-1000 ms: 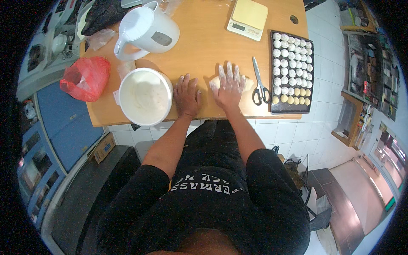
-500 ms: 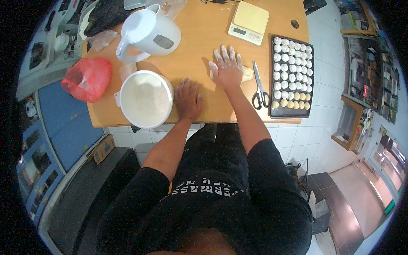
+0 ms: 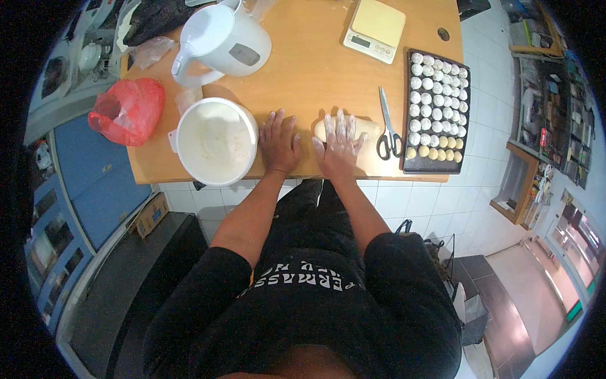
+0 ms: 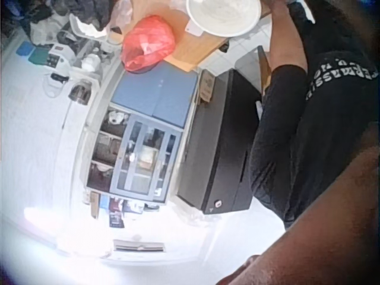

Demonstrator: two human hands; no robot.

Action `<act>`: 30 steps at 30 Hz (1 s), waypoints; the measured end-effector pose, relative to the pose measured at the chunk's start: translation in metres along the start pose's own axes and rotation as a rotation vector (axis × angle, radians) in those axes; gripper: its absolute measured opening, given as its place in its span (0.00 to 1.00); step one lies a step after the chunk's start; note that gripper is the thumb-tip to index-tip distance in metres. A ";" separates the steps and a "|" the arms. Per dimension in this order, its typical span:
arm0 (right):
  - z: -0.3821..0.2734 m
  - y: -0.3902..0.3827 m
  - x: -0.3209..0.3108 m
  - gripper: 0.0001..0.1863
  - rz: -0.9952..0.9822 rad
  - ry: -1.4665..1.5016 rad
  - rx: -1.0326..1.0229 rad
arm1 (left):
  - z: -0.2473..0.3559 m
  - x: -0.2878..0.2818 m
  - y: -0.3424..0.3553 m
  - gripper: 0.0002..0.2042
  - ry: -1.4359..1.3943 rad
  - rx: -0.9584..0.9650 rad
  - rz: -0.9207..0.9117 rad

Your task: The person kneads a piece of dough by hand on a wooden surface after removing it from a white bowl.

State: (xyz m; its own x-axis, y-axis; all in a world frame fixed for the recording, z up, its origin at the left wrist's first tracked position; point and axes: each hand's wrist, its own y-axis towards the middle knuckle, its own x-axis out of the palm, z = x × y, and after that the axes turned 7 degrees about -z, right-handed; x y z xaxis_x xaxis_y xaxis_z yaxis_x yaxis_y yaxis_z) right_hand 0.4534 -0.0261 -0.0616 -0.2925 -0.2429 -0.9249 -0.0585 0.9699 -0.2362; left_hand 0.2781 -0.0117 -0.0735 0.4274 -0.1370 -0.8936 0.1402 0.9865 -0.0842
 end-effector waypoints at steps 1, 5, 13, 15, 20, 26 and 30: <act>-0.002 0.016 0.002 0.37 0.043 -0.032 0.012 | 0.000 0.000 0.002 0.26 0.005 -0.009 -0.020; -0.010 0.083 -0.003 0.36 0.118 -0.139 0.008 | 0.000 0.002 -0.002 0.26 0.015 -0.011 -0.006; -0.020 0.186 -0.022 0.39 0.121 -0.098 -0.035 | 0.000 0.002 -0.002 0.27 0.032 0.023 0.007; -0.019 0.182 -0.023 0.37 0.111 -0.115 -0.119 | 0.000 0.002 0.000 0.27 0.019 0.015 -0.004; -0.002 0.111 -0.023 0.33 -0.032 -0.037 -0.231 | -0.004 0.003 -0.002 0.27 -0.001 -0.004 0.010; 0.019 -0.030 0.009 0.37 0.031 0.085 -0.184 | 0.000 0.001 -0.001 0.25 0.001 -0.012 0.034; 0.019 -0.041 0.007 0.40 -0.090 -0.025 -0.065 | -0.001 0.004 0.002 0.24 -0.015 0.017 0.065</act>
State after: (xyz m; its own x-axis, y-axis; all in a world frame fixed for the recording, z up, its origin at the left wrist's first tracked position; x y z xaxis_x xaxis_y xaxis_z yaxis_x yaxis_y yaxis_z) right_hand 0.4719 -0.0677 -0.0637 -0.2594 -0.3289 -0.9080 -0.1456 0.9428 -0.2999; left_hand 0.2792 -0.0097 -0.0779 0.4493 -0.0741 -0.8903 0.1266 0.9918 -0.0186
